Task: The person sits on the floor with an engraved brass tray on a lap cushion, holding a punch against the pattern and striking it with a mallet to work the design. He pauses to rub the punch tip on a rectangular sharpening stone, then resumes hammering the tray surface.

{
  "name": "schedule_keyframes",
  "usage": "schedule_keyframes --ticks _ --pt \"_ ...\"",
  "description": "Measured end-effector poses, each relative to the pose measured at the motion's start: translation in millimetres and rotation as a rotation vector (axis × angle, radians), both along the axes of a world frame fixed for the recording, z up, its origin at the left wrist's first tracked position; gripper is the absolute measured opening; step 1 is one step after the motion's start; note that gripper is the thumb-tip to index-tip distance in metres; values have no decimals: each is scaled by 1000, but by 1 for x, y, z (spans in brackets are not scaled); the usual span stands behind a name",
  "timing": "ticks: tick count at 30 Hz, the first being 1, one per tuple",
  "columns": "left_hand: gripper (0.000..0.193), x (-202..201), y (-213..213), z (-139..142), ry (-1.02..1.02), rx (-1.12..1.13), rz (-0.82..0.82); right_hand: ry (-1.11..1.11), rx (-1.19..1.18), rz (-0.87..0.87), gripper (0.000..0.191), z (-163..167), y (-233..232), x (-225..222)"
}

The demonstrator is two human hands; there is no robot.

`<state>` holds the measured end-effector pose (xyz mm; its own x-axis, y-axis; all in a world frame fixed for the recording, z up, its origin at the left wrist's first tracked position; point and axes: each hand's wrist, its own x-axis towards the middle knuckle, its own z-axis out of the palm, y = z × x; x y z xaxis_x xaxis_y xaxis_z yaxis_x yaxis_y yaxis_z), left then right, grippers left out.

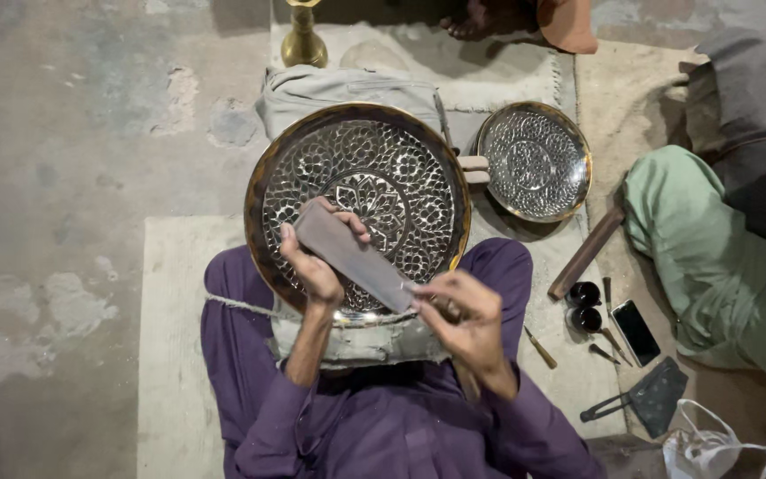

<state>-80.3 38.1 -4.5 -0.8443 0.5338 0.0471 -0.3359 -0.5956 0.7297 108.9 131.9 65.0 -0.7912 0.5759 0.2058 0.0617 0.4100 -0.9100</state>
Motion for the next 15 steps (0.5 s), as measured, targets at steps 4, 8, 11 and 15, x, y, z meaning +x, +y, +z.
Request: schedule_keyframes --ticks 4,8,11,15 --pt "64 3 -1 3 -87 54 1 -28 30 49 22 -19 -11 19" --pt "64 4 -2 6 -78 44 -1 -65 73 21 19 -27 -13 19" --pt "65 5 -2 8 -96 62 -11 -105 82 10 18 -23 -12 15" --pt "66 8 -1 10 -110 77 -15 -105 129 7 19 -15 -12 13"
